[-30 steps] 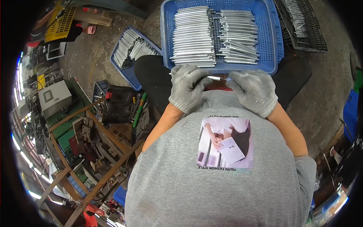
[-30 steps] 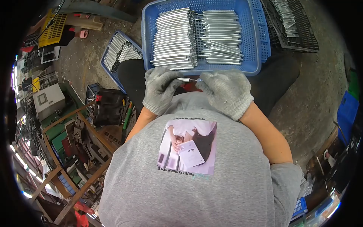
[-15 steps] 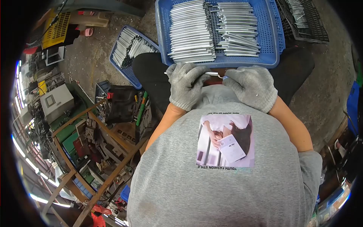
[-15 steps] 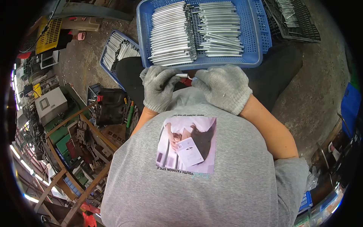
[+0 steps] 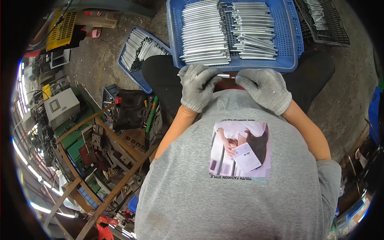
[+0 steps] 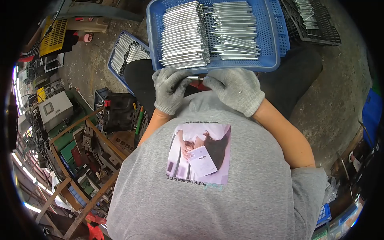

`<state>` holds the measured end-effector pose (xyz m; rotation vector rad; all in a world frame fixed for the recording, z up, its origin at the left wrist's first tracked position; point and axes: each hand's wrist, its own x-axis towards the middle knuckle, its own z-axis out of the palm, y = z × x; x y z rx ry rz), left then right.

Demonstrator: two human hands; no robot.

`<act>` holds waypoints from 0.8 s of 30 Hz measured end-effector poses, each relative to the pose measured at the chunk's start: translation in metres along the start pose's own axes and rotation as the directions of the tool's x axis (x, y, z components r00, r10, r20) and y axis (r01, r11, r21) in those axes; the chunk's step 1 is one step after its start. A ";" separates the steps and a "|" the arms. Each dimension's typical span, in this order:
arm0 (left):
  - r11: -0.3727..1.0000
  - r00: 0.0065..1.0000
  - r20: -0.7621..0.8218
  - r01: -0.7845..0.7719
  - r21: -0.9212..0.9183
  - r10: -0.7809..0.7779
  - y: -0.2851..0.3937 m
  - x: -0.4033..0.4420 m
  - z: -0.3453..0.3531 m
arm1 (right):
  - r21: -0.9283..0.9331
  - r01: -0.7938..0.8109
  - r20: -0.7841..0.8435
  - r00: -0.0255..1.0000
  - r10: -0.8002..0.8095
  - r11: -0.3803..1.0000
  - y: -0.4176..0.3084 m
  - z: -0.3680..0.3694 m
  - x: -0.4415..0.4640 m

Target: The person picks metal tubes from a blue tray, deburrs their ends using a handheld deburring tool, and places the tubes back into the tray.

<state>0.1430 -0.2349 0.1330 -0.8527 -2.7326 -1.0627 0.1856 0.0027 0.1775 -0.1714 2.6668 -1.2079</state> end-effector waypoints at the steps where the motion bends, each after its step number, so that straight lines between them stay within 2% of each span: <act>1: 1.000 1.000 0.006 -0.001 0.008 0.001 -0.006 0.004 0.002 | -0.001 -0.037 -0.049 0.998 0.037 0.999 0.002 0.004 0.002; 2: 1.000 1.000 0.014 -0.003 0.016 0.003 -0.012 0.007 0.004 | -0.001 -0.026 -0.052 0.998 0.026 1.000 0.005 0.008 0.004; 4: 0.996 0.998 0.047 0.028 0.088 -0.032 -0.026 0.015 0.008 | -0.074 -0.111 -0.053 0.993 0.107 0.991 0.017 0.013 0.004; 7: 0.975 0.967 0.212 0.102 0.198 -0.144 -0.046 0.029 0.014 | -0.101 -0.121 -0.070 0.991 0.114 0.988 0.027 0.019 -0.001; 13: 0.965 0.962 0.230 0.093 0.244 -0.150 -0.059 0.047 0.036 | -0.085 -0.094 -0.149 0.986 0.080 0.992 0.035 0.027 -0.007; 18: 0.950 0.953 0.246 0.098 0.296 -0.175 -0.065 0.047 0.040 | -0.098 -0.109 -0.112 0.989 0.098 0.989 0.031 0.024 -0.008; 21: 0.953 0.958 0.269 0.017 0.302 -0.102 -0.068 0.045 0.036 | -0.096 -0.101 -0.104 0.990 0.091 0.990 0.030 0.024 -0.007; 23: 0.966 0.980 0.197 -0.073 0.249 0.023 -0.068 0.044 0.032 | -0.094 -0.091 -0.105 0.991 0.081 0.991 0.029 0.023 -0.007; 24: 0.965 0.980 0.197 -0.073 0.250 0.023 -0.065 0.044 0.028 | -0.100 -0.082 -0.117 0.991 0.070 0.992 0.028 0.022 -0.006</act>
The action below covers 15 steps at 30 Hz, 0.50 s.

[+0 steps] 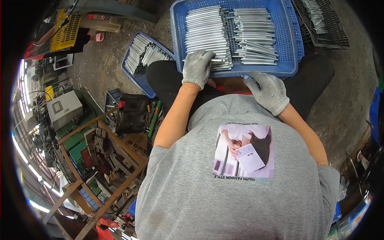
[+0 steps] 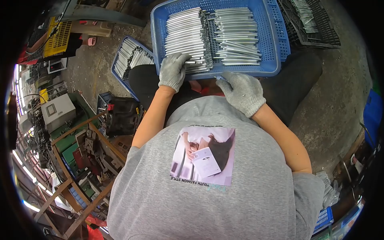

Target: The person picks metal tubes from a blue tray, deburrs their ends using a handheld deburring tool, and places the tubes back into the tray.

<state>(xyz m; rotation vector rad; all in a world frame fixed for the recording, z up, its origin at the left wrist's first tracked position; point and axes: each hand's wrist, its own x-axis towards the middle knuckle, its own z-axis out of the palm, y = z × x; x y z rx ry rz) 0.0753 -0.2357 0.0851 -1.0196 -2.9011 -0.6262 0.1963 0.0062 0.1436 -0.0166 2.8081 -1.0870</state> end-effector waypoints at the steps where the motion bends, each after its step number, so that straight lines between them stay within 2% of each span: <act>1: 1.000 1.000 -0.004 -0.014 -0.023 0.014 0.003 -0.003 -0.005 | -0.005 0.008 -0.013 1.000 -0.008 1.000 -0.001 -0.001 0.000; 5: 0.986 0.995 -0.044 -0.092 -0.136 0.087 0.016 -0.013 -0.025 | -0.007 0.075 -0.082 0.994 -0.076 0.997 -0.003 -0.004 0.000; 8: 0.980 0.998 0.000 -0.060 -0.191 0.061 0.027 -0.020 -0.039 | -0.008 0.113 -0.078 0.990 -0.114 0.994 -0.010 -0.013 0.000; 11: 0.978 0.996 0.039 -0.074 -0.195 0.083 0.032 -0.026 -0.047 | 0.002 0.128 -0.071 0.989 -0.127 0.992 -0.014 -0.014 -0.001; 13: 0.972 0.993 0.032 -0.106 -0.210 0.116 0.033 -0.028 -0.045 | 0.011 0.201 -0.136 0.971 -0.197 0.980 -0.014 -0.012 -0.001; 15: 0.973 0.993 0.040 -0.104 -0.208 0.115 0.036 -0.029 -0.045 | 0.004 0.191 -0.083 0.978 -0.190 0.982 -0.016 -0.015 -0.001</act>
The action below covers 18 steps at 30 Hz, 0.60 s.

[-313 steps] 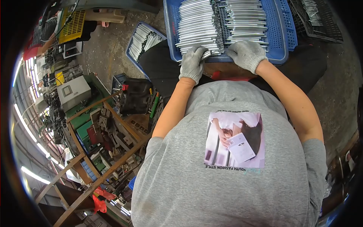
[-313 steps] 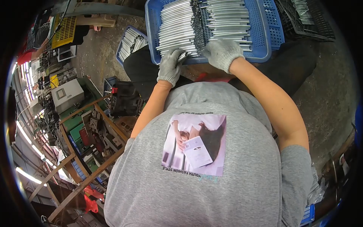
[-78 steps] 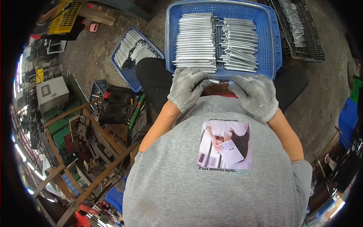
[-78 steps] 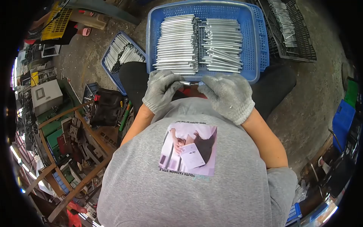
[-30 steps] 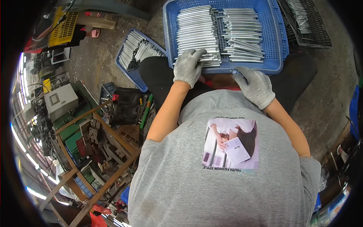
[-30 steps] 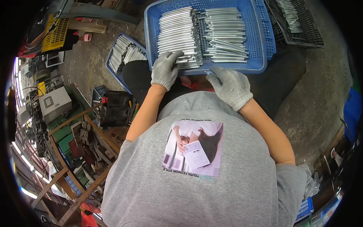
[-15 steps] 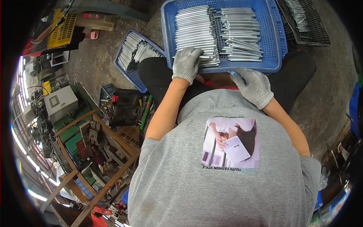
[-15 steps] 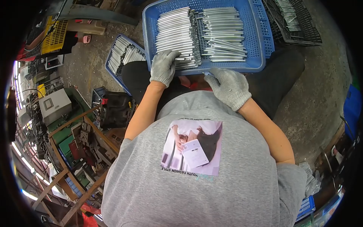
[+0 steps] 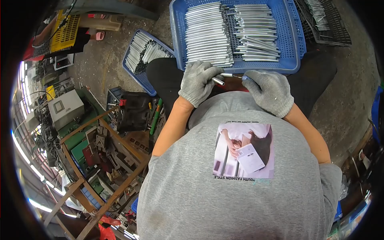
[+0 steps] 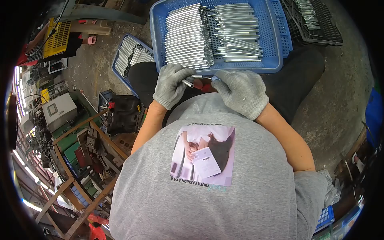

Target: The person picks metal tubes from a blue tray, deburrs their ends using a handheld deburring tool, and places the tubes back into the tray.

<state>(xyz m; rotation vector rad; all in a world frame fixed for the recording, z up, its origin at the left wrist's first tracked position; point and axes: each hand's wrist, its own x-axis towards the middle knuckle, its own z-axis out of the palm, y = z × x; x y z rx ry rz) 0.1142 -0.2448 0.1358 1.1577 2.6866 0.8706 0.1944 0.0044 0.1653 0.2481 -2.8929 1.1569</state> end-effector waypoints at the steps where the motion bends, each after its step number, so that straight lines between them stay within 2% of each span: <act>1: 1.000 1.000 0.007 0.001 0.002 -0.001 0.001 -0.001 0.000 | -0.010 -0.008 0.053 0.999 0.009 1.000 -0.001 -0.002 0.001; 4: 0.999 0.999 0.032 -0.029 0.017 0.028 0.002 -0.002 0.000 | -0.031 -0.011 0.104 0.994 0.014 0.999 -0.002 -0.004 0.003; 8: 0.999 0.999 0.022 -0.044 0.011 0.044 0.009 -0.002 -0.002 | -0.055 -0.036 0.092 0.995 0.041 0.998 0.000 -0.001 0.005; 10: 0.998 0.998 -0.009 -0.056 0.029 0.056 0.009 -0.002 -0.002 | -0.086 -0.039 0.180 0.982 0.054 0.996 0.002 0.000 0.004; 13: 0.993 0.997 -0.057 -0.041 0.107 0.048 0.011 -0.004 0.001 | -0.031 -0.002 0.177 0.984 0.008 1.000 -0.003 0.003 0.002; 18: 0.989 0.995 -0.066 -0.060 0.135 0.070 0.016 -0.003 -0.002 | -0.024 -0.045 0.157 0.986 0.048 0.999 -0.005 -0.008 0.011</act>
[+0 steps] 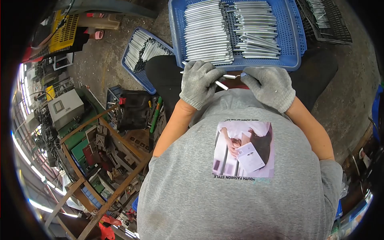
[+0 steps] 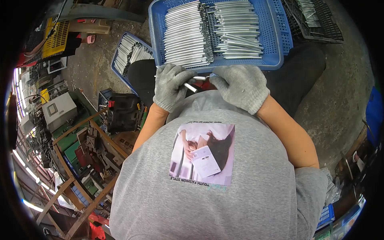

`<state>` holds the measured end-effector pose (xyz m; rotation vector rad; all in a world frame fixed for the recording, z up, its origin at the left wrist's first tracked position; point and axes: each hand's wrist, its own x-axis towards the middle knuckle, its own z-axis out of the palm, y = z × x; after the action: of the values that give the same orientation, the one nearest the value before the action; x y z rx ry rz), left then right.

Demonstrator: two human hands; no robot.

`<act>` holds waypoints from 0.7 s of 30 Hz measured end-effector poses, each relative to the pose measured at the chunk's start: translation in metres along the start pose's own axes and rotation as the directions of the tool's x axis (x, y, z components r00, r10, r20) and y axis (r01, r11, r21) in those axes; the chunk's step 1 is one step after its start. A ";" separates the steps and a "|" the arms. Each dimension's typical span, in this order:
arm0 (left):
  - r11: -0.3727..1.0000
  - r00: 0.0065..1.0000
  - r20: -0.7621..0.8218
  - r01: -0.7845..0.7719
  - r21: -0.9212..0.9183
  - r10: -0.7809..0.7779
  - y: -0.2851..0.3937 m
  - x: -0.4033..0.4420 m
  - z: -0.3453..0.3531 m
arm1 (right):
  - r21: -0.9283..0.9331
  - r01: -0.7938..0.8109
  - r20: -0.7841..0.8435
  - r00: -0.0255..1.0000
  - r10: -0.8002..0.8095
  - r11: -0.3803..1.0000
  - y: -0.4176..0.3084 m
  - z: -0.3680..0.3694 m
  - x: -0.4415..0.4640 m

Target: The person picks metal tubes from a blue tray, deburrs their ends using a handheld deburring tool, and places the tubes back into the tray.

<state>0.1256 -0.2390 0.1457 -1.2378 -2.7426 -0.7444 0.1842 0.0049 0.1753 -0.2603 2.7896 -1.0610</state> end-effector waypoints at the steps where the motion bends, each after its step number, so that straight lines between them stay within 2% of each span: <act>1: 1.000 1.000 0.001 -0.013 -0.001 0.013 0.000 0.000 -0.001 | -0.009 -0.019 0.002 1.000 0.019 1.000 0.002 0.001 0.001; 5: 1.000 1.000 -0.031 -0.006 -0.010 0.005 -0.001 -0.003 0.003 | -0.040 -0.054 0.069 0.996 0.056 0.998 0.007 0.012 -0.001; 8: 1.000 0.999 -0.038 0.008 -0.012 -0.008 -0.001 -0.005 0.006 | 0.006 0.012 0.097 0.995 -0.012 1.000 0.003 0.009 -0.004; 11: 0.999 0.999 -0.049 0.003 -0.032 -0.005 -0.001 -0.005 0.004 | 0.025 -0.011 0.059 0.998 0.010 1.000 -0.002 0.001 0.002; 13: 0.999 0.999 -0.050 -0.005 -0.044 0.003 0.000 -0.005 0.004 | -0.005 -0.097 0.091 0.991 0.097 0.995 -0.001 -0.001 0.007; 16: 0.999 0.999 -0.030 0.023 -0.045 -0.024 0.000 -0.009 0.006 | -0.016 -0.075 0.112 0.991 0.077 0.997 0.002 0.011 0.003; 17: 0.999 0.999 -0.040 0.015 -0.044 -0.017 -0.001 -0.010 0.005 | -0.057 -0.108 0.220 0.968 0.118 0.993 0.001 0.011 0.003; 19: 0.998 0.994 0.101 0.050 -0.034 -0.046 0.000 -0.011 0.001 | 0.027 -0.043 0.185 0.982 0.037 0.999 0.003 0.012 -0.001; 21: 0.994 0.995 0.056 0.087 -0.066 -0.084 -0.004 -0.016 0.010 | 0.104 -0.161 0.324 0.939 0.119 0.981 0.001 0.001 0.007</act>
<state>0.1348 -0.2485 0.1317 -1.1755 -2.8524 -0.8319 0.1771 0.0036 0.1738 -0.1925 2.4055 -1.0558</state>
